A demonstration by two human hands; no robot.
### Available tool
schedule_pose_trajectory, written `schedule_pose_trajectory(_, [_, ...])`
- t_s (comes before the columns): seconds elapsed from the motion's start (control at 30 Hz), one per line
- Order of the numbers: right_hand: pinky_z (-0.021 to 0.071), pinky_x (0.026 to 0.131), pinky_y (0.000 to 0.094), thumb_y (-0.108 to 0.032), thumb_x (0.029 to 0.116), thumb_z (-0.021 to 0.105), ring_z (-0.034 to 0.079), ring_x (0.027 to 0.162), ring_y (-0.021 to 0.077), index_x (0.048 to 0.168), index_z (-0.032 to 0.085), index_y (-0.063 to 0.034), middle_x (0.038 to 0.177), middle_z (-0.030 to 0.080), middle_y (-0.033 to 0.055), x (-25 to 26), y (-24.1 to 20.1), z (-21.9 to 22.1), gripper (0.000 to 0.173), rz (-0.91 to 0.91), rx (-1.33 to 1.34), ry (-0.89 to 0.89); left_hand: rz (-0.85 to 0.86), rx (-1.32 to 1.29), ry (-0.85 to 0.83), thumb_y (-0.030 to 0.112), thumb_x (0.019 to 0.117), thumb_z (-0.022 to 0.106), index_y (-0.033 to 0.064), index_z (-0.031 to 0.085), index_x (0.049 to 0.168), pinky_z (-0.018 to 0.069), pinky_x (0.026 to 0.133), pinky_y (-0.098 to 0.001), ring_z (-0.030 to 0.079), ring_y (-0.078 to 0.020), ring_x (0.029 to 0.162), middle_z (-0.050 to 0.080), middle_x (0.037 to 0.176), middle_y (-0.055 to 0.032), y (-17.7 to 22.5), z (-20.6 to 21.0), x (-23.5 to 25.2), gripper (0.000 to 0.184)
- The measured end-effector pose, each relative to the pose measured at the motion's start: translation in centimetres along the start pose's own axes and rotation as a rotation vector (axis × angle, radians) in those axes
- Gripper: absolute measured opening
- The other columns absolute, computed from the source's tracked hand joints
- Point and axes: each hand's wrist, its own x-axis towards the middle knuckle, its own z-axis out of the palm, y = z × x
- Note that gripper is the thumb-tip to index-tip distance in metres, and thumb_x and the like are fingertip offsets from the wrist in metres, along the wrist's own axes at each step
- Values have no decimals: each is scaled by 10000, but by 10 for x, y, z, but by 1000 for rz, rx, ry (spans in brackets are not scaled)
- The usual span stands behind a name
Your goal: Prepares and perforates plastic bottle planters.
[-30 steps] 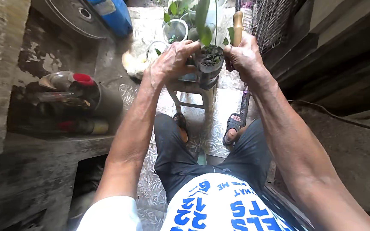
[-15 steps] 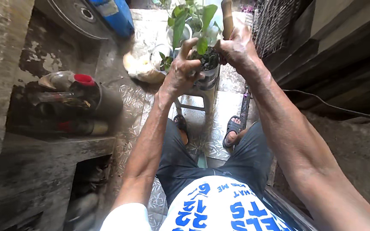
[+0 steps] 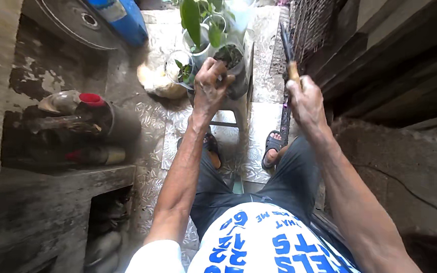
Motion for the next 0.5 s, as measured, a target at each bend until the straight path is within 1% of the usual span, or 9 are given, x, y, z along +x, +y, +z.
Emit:
schedule_pose_trajectory(0.07, [501, 660, 496, -410, 1077, 450, 593, 688, 249, 1142, 637, -37, 816, 605, 109, -26, 30, 8, 423, 84, -5, -62, -42, 49, 15, 221, 947, 733, -7, 714, 952, 521, 821, -333, 621, -235, 873, 621, 934, -165, 3, 2, -1, 229])
schedule_pose_trajectory(0.13, [485, 648, 509, -389, 1078, 455, 583, 675, 265, 1088, 663, -36, 782, 597, 119, -50, 47, 16, 409, 129, -15, -152, -62, 80, 9, 234, 952, 727, 0, 723, 978, 525, 821, -332, 622, -237, 868, 618, 938, -167, 6, 1, -3, 235])
schedule_pose_trajectory(0.17, [476, 616, 505, -389, 1083, 455, 574, 644, 267, 1076, 674, -49, 756, 591, 117, -62, 51, 20, 405, 121, -18, -189, -59, 88, 10, 237, 954, 725, 4, 722, 979, 522, 815, -331, 619, -237, 863, 614, 935, -166, 6, 0, -2, 235])
schedule_pose_trajectory(0.2, [451, 537, 478, -409, 1089, 450, 539, 570, 255, 1051, 672, -67, 701, 559, 105, -74, 53, 24, 409, 90, -12, -208, -58, 99, 10, 250, 956, 723, 10, 724, 979, 522, 805, -328, 618, -233, 857, 613, 932, -161, 6, -1, -2, 240])
schedule_pose_trajectory(0.27, [415, 495, 465, -426, 1089, 447, 506, 528, 251, 974, 648, -73, 662, 522, 98, -85, 54, 33, 423, 39, -2, -215, -79, 134, -20, 289, 962, 715, 27, 721, 992, 528, 809, -336, 626, -228, 864, 618, 951, -153, 6, -3, -2, 264])
schedule_pose_trajectory(0.37, [418, 496, 451, -435, 1094, 440, 508, 528, 240, 954, 646, -78, 656, 512, 86, -84, 53, 43, 435, -17, 0, -191, -107, 195, -113, 322, 971, 695, 34, 724, 1033, 540, 869, -398, 661, -276, 930, 665, 1021, -181, 11, -9, 3, 296])
schedule_pose_trajectory(0.4, [435, 525, 453, -420, 1093, 445, 524, 550, 234, 966, 655, -75, 668, 527, 83, -80, 53, 46, 424, -18, -6, -193, -119, 216, -156, 331, 982, 677, 35, 720, 1055, 535, 898, -433, 669, -297, 963, 677, 1039, -184, 12, -12, 4, 307])
schedule_pose_trajectory(0.43, [461, 597, 471, -391, 1085, 464, 559, 609, 237, 982, 672, -67, 705, 564, 84, -73, 53, 48, 399, 4, -17, -203, -123, 237, -189, 338, 991, 661, 41, 716, 1066, 528, 916, -453, 673, -303, 985, 685, 1046, -175, 12, -15, 6, 312])
schedule_pose_trajectory(0.5, [479, 658, 501, -373, 1079, 479, 600, 677, 261, 976, 671, -52, 745, 597, 104, -66, 53, 53, 388, 25, -38, -208, -91, 249, -205, 312, 996, 650, 26, 715, 1036, 519, 928, -463, 675, -308, 998, 692, 1034, -172, 9, -17, 8, 296])
